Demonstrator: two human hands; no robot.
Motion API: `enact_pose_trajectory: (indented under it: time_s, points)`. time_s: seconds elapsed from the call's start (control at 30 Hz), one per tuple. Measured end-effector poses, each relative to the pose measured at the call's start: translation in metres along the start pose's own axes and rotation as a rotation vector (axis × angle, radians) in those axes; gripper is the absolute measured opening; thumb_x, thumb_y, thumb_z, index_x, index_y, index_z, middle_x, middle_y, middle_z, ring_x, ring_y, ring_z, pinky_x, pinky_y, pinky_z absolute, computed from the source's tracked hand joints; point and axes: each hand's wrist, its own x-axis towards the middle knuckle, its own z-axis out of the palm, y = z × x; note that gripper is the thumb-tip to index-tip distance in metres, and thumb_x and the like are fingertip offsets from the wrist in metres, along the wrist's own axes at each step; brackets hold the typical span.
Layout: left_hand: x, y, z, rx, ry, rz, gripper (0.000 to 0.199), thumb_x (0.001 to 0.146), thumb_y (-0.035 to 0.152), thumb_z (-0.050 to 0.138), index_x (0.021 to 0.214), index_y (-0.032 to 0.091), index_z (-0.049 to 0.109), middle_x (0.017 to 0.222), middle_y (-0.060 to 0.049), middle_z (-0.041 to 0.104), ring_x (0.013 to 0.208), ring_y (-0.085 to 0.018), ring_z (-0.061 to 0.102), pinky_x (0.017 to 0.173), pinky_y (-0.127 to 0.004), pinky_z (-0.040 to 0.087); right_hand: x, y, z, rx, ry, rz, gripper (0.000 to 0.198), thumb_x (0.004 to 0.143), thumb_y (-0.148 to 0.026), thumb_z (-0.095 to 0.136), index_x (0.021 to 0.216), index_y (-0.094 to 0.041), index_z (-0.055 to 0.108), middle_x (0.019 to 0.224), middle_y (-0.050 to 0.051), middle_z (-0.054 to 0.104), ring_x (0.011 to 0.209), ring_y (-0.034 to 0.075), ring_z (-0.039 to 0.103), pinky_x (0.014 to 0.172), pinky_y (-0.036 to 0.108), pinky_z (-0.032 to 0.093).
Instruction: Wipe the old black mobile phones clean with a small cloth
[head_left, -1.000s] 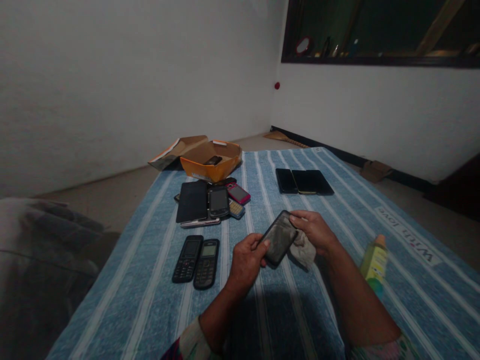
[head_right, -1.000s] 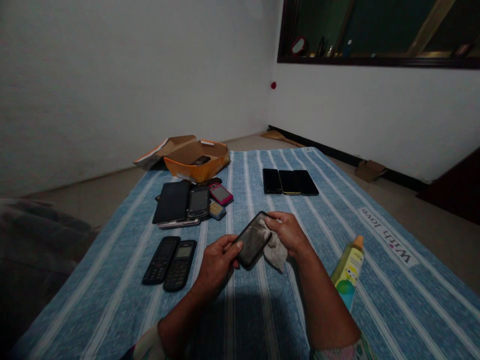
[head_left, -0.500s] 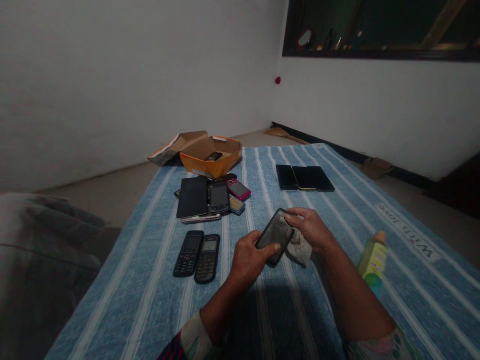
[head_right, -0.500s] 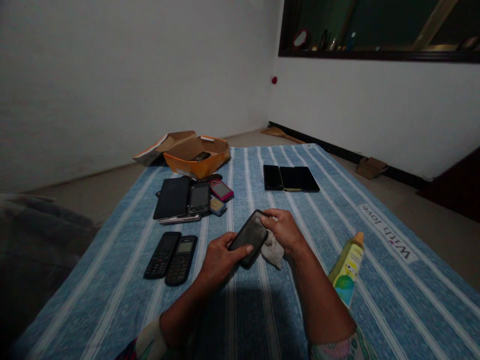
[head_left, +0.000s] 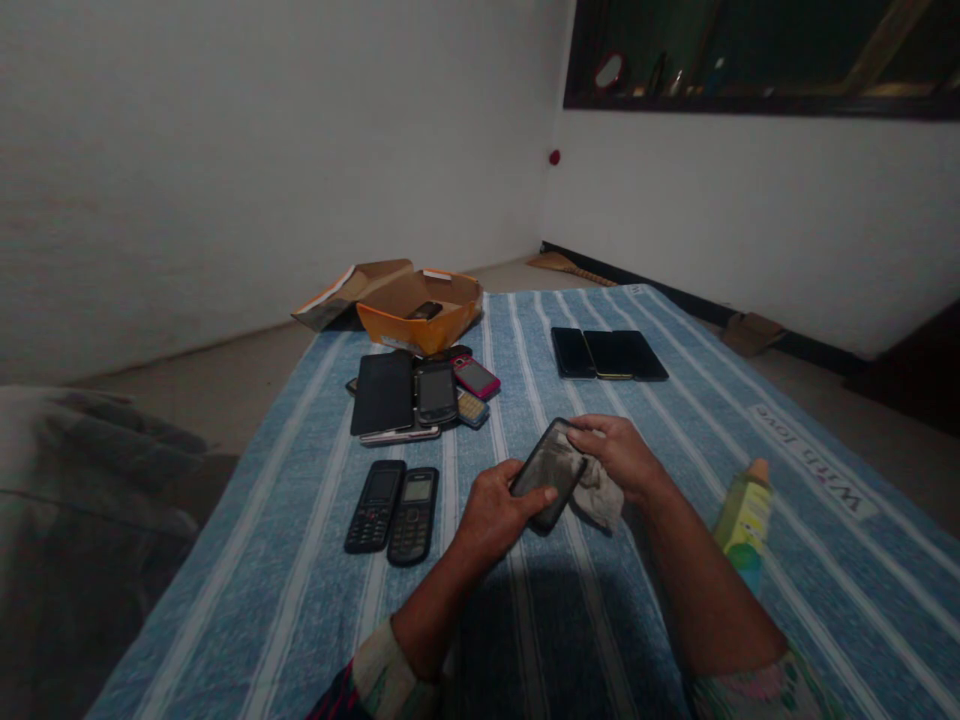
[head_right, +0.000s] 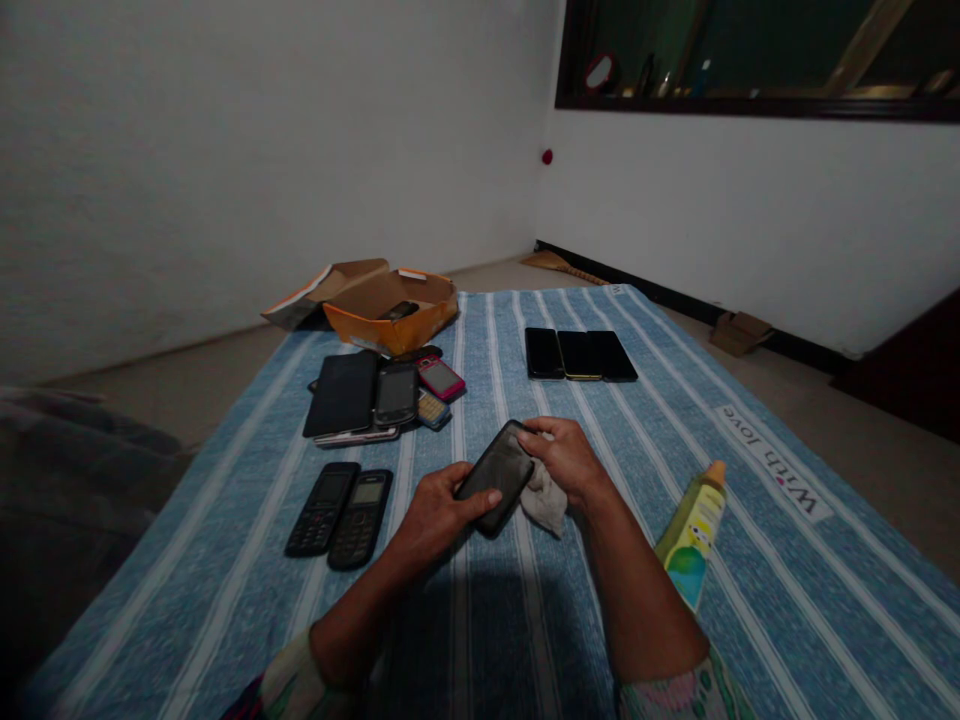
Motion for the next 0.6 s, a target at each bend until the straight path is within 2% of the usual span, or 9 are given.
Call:
enact_pose_trajectory:
  time_s: [0.33, 0.6]
  points:
    - [-0.0004, 0.0001, 0.0009, -0.005, 0.001, -0.015, 0.03, 0.063, 0.046, 0.072, 0.065, 0.017, 0.063, 0.057, 0.005, 0.053, 0.056, -0.013, 0.049, 0.052, -0.024, 0.035, 0.0008, -0.0001, -0.0013, -0.004, -0.015, 0.007, 0.033, 0.057, -0.041, 0.077, 0.078, -0.015, 0.074, 0.067, 0.002, 0.068, 0.061, 0.018, 0.059, 0.061, 0.03, 0.044]
    - [-0.0028, 0.004, 0.0039, 0.012, 0.073, -0.051, 0.028, 0.062, 0.041, 0.071, 0.058, 0.018, 0.056, 0.052, 0.006, 0.047, 0.052, -0.012, 0.045, 0.05, -0.024, 0.032, 0.0001, 0.0008, 0.0004, -0.032, 0.006, 0.002, 0.034, 0.057, -0.039, 0.077, 0.08, -0.014, 0.074, 0.067, 0.003, 0.068, 0.061, 0.018, 0.06, 0.061, 0.03, 0.045]
